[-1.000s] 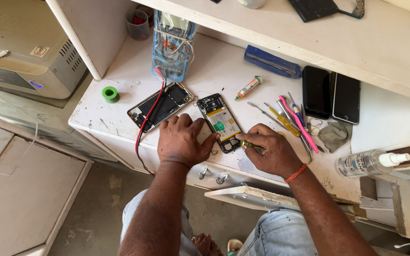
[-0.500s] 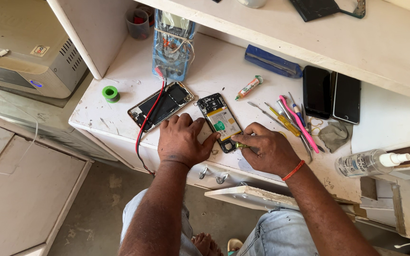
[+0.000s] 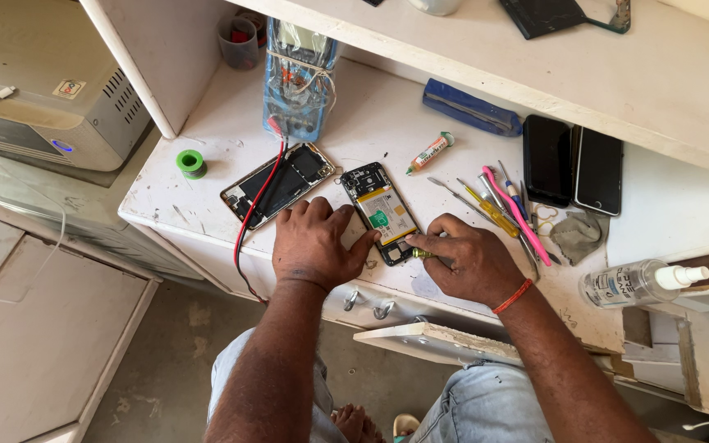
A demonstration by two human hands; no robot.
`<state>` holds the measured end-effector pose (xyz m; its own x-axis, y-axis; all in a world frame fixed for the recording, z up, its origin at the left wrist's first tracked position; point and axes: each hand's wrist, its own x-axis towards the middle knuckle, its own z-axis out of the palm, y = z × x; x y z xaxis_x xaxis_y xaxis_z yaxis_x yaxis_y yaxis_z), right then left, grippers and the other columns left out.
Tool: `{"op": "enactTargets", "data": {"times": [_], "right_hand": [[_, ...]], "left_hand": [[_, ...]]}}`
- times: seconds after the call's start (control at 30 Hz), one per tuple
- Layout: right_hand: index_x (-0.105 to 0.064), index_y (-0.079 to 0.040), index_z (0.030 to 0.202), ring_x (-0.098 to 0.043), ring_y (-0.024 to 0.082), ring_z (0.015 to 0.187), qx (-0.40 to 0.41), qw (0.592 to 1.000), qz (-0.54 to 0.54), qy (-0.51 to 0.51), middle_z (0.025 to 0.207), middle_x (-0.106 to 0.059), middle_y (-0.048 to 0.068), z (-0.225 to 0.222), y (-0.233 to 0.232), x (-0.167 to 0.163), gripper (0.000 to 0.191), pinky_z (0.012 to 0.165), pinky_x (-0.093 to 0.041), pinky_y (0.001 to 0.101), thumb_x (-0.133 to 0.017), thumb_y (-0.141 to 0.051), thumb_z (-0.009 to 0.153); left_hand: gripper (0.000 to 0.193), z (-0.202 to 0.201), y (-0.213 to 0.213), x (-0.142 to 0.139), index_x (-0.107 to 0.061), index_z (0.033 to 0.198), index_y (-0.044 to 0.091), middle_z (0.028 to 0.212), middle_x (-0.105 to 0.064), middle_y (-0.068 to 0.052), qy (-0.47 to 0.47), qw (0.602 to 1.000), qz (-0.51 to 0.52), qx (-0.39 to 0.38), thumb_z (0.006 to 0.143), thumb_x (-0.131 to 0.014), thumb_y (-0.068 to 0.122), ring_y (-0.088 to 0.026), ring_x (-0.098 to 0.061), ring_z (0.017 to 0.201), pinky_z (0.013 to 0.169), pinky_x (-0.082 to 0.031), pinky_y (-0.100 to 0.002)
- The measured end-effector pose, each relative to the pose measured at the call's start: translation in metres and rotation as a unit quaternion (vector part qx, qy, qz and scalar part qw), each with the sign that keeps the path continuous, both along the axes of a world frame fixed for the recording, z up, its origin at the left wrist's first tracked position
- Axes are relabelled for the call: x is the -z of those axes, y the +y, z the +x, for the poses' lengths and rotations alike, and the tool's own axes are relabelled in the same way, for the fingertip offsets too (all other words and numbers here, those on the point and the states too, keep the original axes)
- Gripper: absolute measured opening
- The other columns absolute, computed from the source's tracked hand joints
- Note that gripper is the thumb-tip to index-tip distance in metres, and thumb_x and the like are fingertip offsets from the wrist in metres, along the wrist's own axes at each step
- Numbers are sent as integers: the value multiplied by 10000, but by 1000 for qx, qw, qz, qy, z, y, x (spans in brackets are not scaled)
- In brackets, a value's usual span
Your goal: The person works at a repair bench on a disassembled smartphone, holding the phone steady with one hand while using a small screwdriver with the other to unscrew and adjust components on the exposed internal board. Another phone frame with cables and assorted tools and parts lie on the bench around the work area.
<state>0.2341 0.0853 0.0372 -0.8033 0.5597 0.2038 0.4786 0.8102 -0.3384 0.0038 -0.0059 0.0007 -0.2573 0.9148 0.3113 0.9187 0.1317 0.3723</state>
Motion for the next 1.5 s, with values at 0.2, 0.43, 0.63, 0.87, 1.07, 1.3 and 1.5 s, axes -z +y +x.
{"op": "enactTargets", "data": {"times": [0.2, 0.43, 0.63, 0.87, 1.07, 1.3, 1.5], "right_hand": [[-808, -179, 1097, -695, 167, 630, 16, 1000, -15, 4, 955, -691, 10, 1, 0, 0, 323, 592, -584, 322, -741, -91, 794], [-810, -176, 1098, -698, 173, 637, 10, 999, -26, 19, 965, -696, 19, 1, -1, 2, 337, 602, -585, 324, -734, -80, 784], [-808, -176, 1101, -698, 178, 640, 3, 1000, -15, 26, 958, -694, 21, -1, 0, 4, 333, 603, -586, 329, -735, -82, 790], [-807, -183, 1093, -691, 173, 611, 10, 1000, -22, 17, 947, -692, 11, -2, -3, 1, 320, 587, -579, 331, -738, -92, 794], [-815, -191, 1102, -680, 188, 646, -9, 999, 35, 6, 925, -674, 12, -3, -8, -4, 337, 597, -565, 345, -747, -100, 784], [-813, -178, 1083, -686, 186, 661, -8, 997, 72, 5, 910, -663, 9, -3, -14, -2, 304, 595, -565, 344, -750, -94, 797], [-804, -147, 1097, -691, 158, 627, 17, 998, -3, 62, 942, -676, 17, -2, -15, 5, 342, 570, -571, 308, -733, -41, 780]], "left_hand": [[554, 0, 1, 0, -789, 1080, 170, 902, -629, -73, 0, 1000, -8, 0, 817, -721, 653, -259, -590, 936, 833, -430, -454], [550, 0, 1, 2, -791, 1085, 171, 903, -632, -70, 0, 1000, 8, 0, 813, -726, 645, -261, -592, 939, 840, -431, -457], [553, 0, 1, 3, -790, 1084, 167, 907, -632, -75, 0, 1000, 10, 0, 814, -727, 645, -266, -592, 943, 843, -431, -460], [551, 0, 1, 0, -789, 1078, 168, 914, -636, -79, 3, 1000, 2, 0, 813, -724, 647, -271, -593, 953, 844, -432, -460], [556, 0, 1, 1, -784, 1099, 171, 908, -636, -75, 7, 1000, -13, 0, 822, -718, 649, -256, -596, 949, 860, -434, -457], [547, 0, 1, 2, -791, 1085, 168, 903, -638, -69, -1, 1000, 15, -1, 809, -736, 637, -262, -600, 936, 845, -431, -455], [533, 0, 0, 4, -795, 1069, 174, 898, -638, -63, -6, 1000, 29, -4, 796, -750, 629, -264, -602, 945, 840, -428, -457]]}}
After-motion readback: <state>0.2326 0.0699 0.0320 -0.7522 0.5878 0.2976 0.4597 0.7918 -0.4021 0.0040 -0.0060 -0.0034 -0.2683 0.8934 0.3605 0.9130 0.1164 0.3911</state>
